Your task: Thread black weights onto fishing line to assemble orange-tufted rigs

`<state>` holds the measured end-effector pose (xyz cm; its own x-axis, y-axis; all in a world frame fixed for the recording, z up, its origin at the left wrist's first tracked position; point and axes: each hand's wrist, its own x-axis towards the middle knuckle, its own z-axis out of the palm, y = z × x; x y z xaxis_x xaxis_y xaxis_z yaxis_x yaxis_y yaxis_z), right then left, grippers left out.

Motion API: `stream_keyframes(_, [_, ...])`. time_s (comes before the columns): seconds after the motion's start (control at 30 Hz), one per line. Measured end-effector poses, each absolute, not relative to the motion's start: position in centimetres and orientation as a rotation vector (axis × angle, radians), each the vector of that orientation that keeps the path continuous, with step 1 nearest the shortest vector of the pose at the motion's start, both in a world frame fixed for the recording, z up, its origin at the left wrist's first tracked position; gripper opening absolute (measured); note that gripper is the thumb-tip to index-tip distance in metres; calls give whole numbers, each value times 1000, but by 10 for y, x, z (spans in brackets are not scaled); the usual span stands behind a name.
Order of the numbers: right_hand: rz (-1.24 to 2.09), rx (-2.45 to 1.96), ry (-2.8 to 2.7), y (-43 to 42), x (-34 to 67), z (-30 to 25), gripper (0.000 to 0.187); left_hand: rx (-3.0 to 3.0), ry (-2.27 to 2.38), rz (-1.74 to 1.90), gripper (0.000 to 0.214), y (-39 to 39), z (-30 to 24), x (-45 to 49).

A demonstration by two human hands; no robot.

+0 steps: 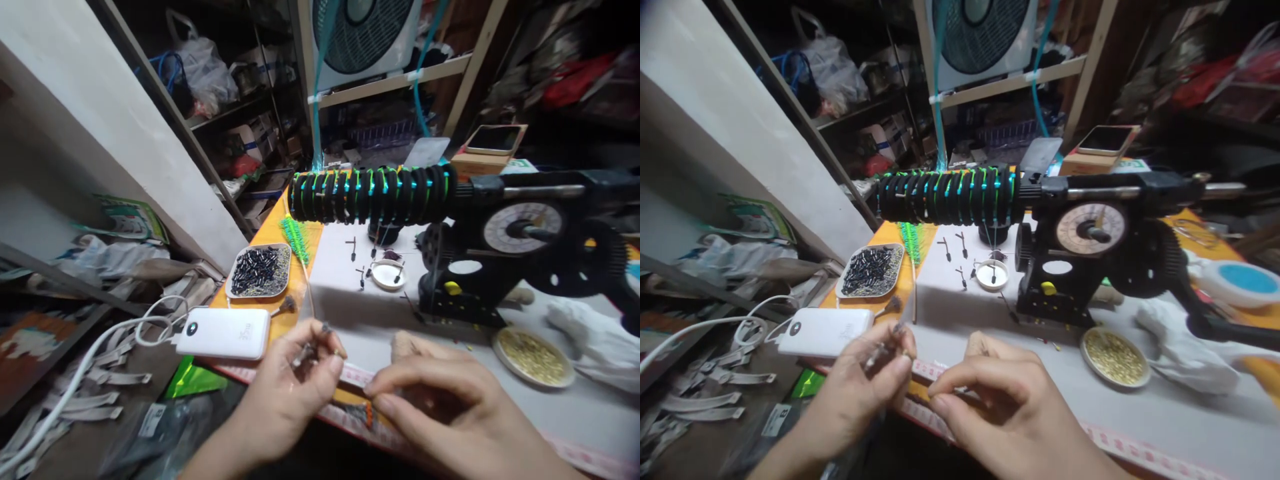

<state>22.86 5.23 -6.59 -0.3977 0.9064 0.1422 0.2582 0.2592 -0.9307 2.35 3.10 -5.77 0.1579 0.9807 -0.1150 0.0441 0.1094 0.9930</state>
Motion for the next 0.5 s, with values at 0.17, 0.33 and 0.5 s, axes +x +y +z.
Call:
stream_keyframes(0.17, [1327, -1044, -1776, 50, 229, -63, 27, 958, 1085, 1040, 42, 16, -84, 49])
stream_keyframes(0.33, [1674, -959, -1766, 48, 229, -64, 22, 828, 1170, 1127, 46, 9, -82, 59])
stream_keyframes(0.5, [1825, -968, -1776, 45, 232, -65, 20, 793, 1269, 1184, 38, 4, -73, 67])
